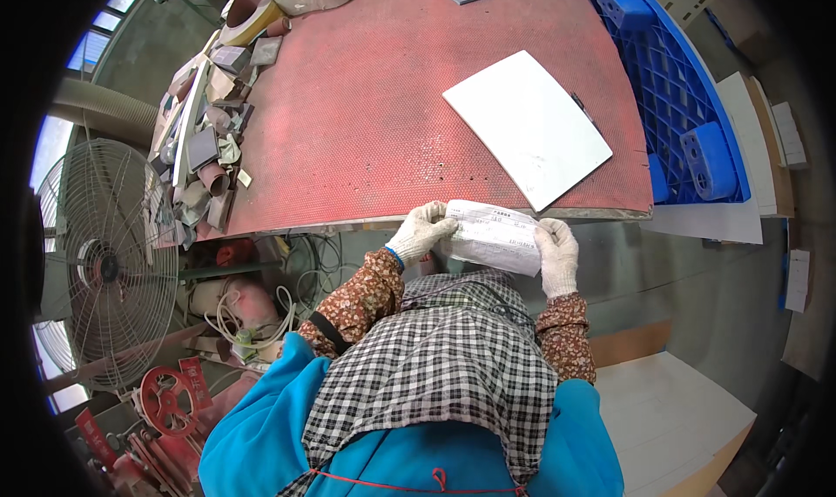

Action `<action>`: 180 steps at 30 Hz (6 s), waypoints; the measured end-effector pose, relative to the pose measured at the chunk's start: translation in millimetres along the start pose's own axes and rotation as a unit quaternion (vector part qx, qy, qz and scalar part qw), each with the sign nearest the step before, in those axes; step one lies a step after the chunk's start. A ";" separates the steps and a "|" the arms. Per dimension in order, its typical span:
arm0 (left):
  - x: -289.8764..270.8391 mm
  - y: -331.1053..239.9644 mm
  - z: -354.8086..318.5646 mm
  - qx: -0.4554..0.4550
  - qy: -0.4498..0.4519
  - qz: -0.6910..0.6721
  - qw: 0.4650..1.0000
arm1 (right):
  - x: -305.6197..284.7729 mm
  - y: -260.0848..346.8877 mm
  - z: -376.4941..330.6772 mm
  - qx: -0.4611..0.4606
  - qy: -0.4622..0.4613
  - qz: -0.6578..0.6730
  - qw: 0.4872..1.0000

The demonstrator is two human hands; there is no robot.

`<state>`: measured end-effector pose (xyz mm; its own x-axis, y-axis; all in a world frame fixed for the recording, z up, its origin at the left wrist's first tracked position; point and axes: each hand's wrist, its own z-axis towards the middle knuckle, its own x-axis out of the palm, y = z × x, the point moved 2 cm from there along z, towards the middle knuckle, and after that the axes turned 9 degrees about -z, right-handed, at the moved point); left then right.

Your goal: Sorting and recording furniture panels using a paper log and a marker while moving components in a factory.

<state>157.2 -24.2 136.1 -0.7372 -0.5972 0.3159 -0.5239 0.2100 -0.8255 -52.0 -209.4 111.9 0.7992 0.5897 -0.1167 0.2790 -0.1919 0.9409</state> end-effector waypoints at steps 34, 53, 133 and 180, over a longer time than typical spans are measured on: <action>1.5 -3.0 -2.6 -0.030 0.070 -0.023 0.997 | -0.3 0.3 3.5 0.001 -0.017 -0.007 1.000; 10.1 -11.1 -6.8 -0.016 0.070 -0.023 0.997 | -1.7 -3.1 3.9 0.013 -0.020 0.005 1.000; 168.7 45.8 128.0 -0.139 -0.345 -0.254 0.893 | -136.2 73.4 253.8 -0.085 0.263 -0.252 0.927; 125.9 -62.0 71.4 -0.040 -0.289 -0.288 0.912 | -103.6 45.0 221.7 -0.028 0.367 -0.315 0.875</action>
<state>127.3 -167.6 193.7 0.0055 -0.9299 0.3678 -0.7999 -0.2248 -0.5564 -4.2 -453.1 95.9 -0.0662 0.9134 -0.4016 0.4981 0.3790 0.7799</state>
